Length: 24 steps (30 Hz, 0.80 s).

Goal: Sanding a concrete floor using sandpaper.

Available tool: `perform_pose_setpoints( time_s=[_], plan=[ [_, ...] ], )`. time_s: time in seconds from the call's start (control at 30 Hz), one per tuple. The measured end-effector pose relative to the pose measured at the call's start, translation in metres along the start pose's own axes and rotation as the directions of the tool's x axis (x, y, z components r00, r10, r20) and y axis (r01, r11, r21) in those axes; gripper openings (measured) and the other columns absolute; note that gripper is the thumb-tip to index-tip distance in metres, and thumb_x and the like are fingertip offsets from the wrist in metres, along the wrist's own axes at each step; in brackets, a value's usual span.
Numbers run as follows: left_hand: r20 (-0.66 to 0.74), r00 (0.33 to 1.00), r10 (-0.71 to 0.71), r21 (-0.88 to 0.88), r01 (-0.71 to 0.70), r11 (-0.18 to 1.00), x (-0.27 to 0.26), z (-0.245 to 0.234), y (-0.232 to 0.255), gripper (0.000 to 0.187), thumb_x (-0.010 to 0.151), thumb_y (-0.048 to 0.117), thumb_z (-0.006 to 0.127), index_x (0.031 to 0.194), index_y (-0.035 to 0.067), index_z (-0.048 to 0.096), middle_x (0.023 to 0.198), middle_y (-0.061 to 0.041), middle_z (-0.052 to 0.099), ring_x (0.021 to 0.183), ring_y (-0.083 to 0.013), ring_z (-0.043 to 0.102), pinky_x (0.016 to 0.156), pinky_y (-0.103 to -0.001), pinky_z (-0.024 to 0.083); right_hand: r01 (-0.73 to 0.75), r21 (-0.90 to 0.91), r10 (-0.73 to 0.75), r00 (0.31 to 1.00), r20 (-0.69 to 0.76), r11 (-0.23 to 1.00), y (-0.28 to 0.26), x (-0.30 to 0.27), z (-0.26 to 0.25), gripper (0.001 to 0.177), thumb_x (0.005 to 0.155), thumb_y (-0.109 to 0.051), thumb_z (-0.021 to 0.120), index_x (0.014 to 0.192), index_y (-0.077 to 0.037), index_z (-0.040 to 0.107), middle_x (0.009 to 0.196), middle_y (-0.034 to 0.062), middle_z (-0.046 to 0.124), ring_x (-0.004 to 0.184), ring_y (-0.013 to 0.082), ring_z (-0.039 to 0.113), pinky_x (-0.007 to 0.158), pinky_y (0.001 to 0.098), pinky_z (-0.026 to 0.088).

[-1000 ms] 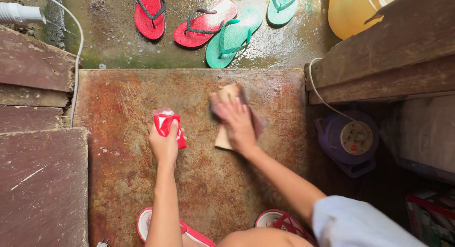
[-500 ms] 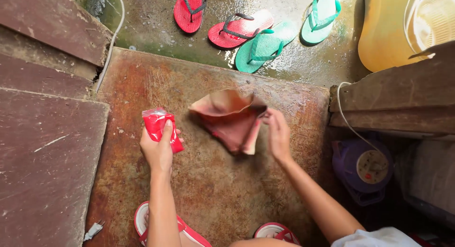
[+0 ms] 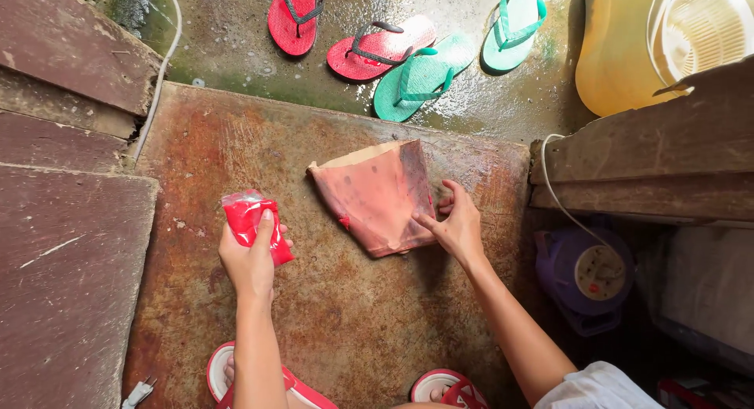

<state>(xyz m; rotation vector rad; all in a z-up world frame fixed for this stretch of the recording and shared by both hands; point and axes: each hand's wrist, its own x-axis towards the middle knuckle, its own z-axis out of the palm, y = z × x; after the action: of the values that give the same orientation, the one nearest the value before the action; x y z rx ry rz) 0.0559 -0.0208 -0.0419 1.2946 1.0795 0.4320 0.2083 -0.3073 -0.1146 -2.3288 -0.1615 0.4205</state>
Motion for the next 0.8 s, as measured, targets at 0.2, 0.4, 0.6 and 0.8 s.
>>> perform_pose_setpoints(
  time_s=[0.2, 0.4, 0.6, 0.8],
  plan=[
    [0.002, 1.000, 0.007, -0.007, -0.007, 1.000, 0.001, 0.003, 0.001, 0.025, 0.097, 0.013, 0.069, 0.118, 0.004, 0.060, 0.097, -0.008, 0.071, 0.073, -0.0165, 0.070, 0.054, -0.034, 0.060, -0.206, 0.100, 0.187, 0.967, 0.171, 0.973, 0.003, 0.002, -0.011, 0.092, 0.068, -0.016, 0.089, 0.150, -0.013, 0.046, 0.105, 0.0127, 0.074, 0.089, 0.0184, 0.075, 0.079, 0.0320, 0.062],
    [0.030, 0.999, 0.025, -0.034, -0.024, 0.999, 0.000, 0.003, 0.006, 0.025, 0.097, 0.014, 0.069, 0.117, 0.003, 0.060, 0.097, -0.008, 0.072, 0.073, -0.0162, 0.070, 0.055, -0.033, 0.060, -0.225, 0.475, 0.142, 0.969, 0.204, 0.851, 0.050, 0.025, -0.051, 0.099, 0.074, 0.006, 0.075, 0.162, -0.017, 0.036, 0.133, 0.0140, 0.068, 0.091, 0.0183, 0.066, 0.079, 0.0298, 0.062],
    [0.038, 0.999, 0.017, -0.013, -0.017, 1.000, -0.001, 0.001, -0.004, 0.026, 0.097, 0.013, 0.069, 0.119, 0.003, 0.060, 0.098, -0.009, 0.072, 0.074, -0.0172, 0.071, 0.055, -0.033, 0.060, -0.246, 0.609, 0.118, 0.963, 0.243, 0.754, 0.040, 0.025, -0.070, 0.095, 0.082, 0.005, 0.073, 0.164, -0.017, 0.030, 0.139, 0.0235, 0.065, 0.104, 0.0168, 0.071, 0.089, 0.0278, 0.059],
    [0.065, 0.998, 0.003, -0.015, -0.002, 1.000, 0.001, 0.010, -0.002, 0.027, 0.096, 0.012, 0.069, 0.121, 0.004, 0.060, 0.099, -0.007, 0.072, 0.075, -0.0166, 0.071, 0.055, -0.034, 0.061, 0.151, -0.017, -0.136, 0.931, 0.339, 0.988, -0.045, -0.034, -0.020, 0.082, 0.091, -0.007, 0.072, 0.161, -0.035, 0.042, 0.115, 0.0144, 0.071, 0.091, 0.0220, 0.073, 0.091, 0.0357, 0.063]
  ],
)
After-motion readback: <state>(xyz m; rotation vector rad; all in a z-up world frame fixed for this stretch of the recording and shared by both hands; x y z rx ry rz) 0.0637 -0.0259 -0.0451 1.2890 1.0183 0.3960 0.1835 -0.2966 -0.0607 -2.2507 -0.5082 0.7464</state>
